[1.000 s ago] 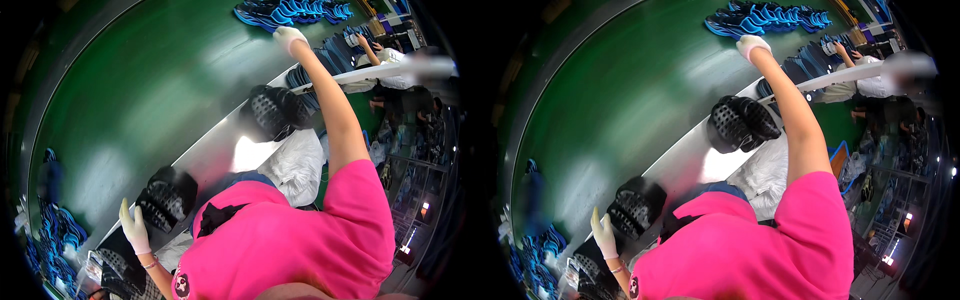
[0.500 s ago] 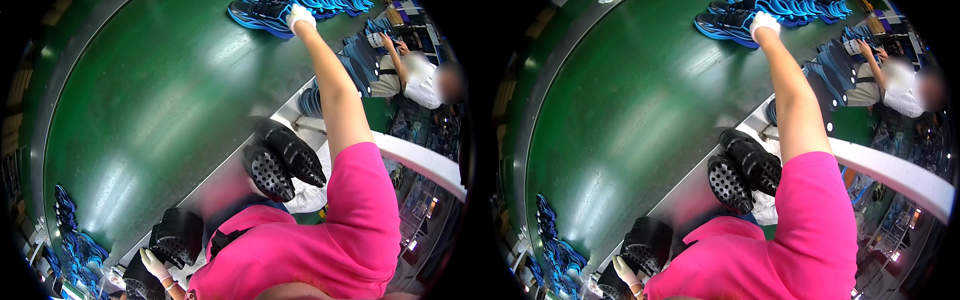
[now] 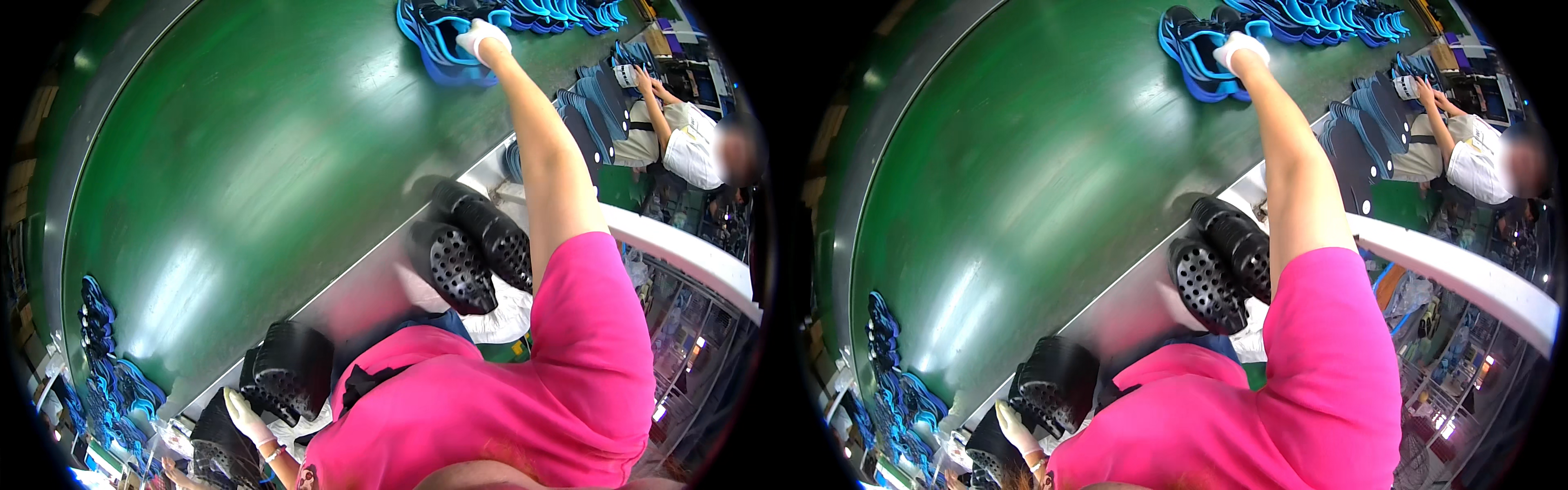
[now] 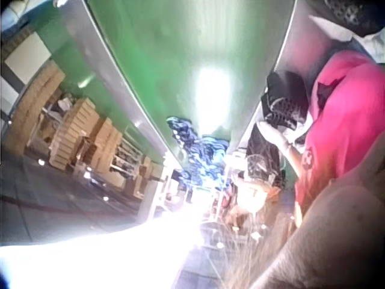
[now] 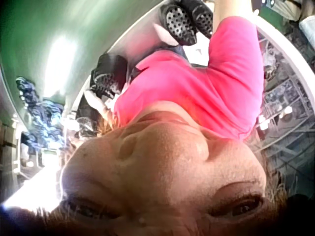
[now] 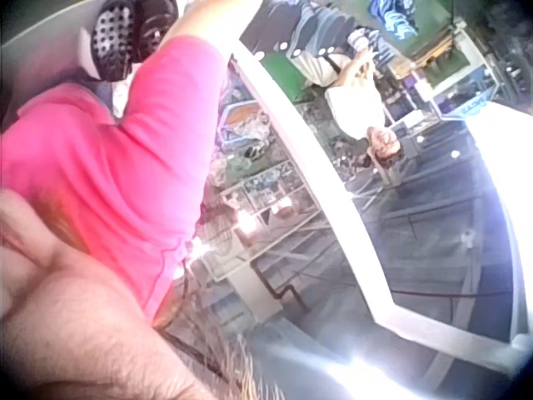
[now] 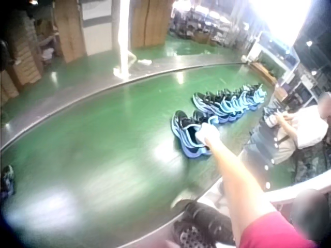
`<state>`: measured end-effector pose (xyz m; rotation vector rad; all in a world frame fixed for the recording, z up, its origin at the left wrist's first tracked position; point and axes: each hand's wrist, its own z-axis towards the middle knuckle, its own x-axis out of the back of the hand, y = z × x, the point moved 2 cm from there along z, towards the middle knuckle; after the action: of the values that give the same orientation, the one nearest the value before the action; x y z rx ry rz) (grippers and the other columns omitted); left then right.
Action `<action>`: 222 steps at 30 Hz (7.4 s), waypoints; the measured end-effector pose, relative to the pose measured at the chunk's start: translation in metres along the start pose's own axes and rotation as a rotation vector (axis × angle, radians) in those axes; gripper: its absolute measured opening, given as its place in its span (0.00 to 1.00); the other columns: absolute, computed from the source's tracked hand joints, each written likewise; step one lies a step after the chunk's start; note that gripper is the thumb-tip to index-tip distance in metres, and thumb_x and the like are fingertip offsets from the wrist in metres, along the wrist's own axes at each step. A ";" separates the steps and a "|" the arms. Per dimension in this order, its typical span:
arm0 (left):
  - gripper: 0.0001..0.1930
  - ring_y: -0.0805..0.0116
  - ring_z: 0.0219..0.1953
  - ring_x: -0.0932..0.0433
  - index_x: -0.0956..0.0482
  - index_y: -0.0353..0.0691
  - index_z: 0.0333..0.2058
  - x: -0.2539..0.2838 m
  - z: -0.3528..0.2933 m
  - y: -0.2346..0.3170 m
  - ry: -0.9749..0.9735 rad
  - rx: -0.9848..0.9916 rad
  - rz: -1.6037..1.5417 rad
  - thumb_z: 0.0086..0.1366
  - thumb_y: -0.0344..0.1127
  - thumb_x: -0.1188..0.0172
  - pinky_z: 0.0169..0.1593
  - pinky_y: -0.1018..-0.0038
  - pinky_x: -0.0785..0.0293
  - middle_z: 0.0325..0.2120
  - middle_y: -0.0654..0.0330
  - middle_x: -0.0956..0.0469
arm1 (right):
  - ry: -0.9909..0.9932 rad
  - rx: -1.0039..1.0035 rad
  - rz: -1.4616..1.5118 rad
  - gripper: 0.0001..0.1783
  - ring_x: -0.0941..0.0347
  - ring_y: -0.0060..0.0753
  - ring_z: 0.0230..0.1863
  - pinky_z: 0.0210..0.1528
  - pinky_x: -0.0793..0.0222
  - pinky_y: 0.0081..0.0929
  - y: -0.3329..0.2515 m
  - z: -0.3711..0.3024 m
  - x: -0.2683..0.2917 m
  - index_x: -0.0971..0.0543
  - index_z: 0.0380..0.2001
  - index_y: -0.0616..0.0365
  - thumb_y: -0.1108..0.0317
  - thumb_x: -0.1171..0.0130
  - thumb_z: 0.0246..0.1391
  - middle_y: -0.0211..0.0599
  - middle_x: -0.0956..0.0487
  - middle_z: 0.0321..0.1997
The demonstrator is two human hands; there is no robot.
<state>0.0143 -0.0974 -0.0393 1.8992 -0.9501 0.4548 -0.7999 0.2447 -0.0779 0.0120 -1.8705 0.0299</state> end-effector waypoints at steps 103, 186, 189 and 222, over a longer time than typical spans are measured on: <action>0.33 0.54 0.61 0.38 0.51 0.41 0.66 -0.059 -0.129 0.182 -1.395 -0.365 -1.155 0.64 0.38 0.52 0.67 0.59 0.49 0.58 0.48 0.37 | -0.985 0.291 1.658 0.13 0.27 0.26 0.37 0.44 0.30 0.30 -0.135 -0.589 -0.049 0.27 0.41 0.54 0.58 0.48 0.61 0.30 0.25 0.34; 0.11 0.50 0.41 0.25 0.25 0.36 0.41 -0.161 -0.002 0.162 -0.470 -1.318 0.271 0.60 0.32 0.42 0.45 0.64 0.28 0.39 0.50 0.24 | -0.256 0.706 0.168 0.32 0.29 0.39 0.58 0.53 0.30 0.27 -0.293 -0.418 -0.162 0.32 0.59 0.55 0.70 0.41 0.47 0.47 0.32 0.62; 0.20 0.49 0.46 0.25 0.27 0.37 0.48 -0.164 -0.016 0.166 -0.453 -1.327 0.475 0.57 0.35 0.38 0.48 0.63 0.28 0.46 0.48 0.26 | -0.425 0.676 0.108 0.20 0.26 0.40 0.54 0.53 0.29 0.34 -0.293 -0.423 -0.131 0.24 0.50 0.54 0.69 0.45 0.51 0.48 0.26 0.55; 0.18 0.69 0.29 0.19 0.28 0.49 0.52 -0.308 0.148 0.075 -0.842 -0.870 0.792 0.67 0.48 0.50 0.34 0.72 0.25 0.30 0.64 0.18 | -0.212 0.657 0.140 0.13 0.20 0.36 0.43 0.41 0.25 0.32 -0.298 -0.424 -0.136 0.17 0.39 0.54 0.68 0.47 0.53 0.38 0.17 0.42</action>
<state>-0.2490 -0.1142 -0.2688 0.8083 -2.0447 -0.3584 -0.3481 -0.0424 -0.0788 0.3477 -1.9917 0.7620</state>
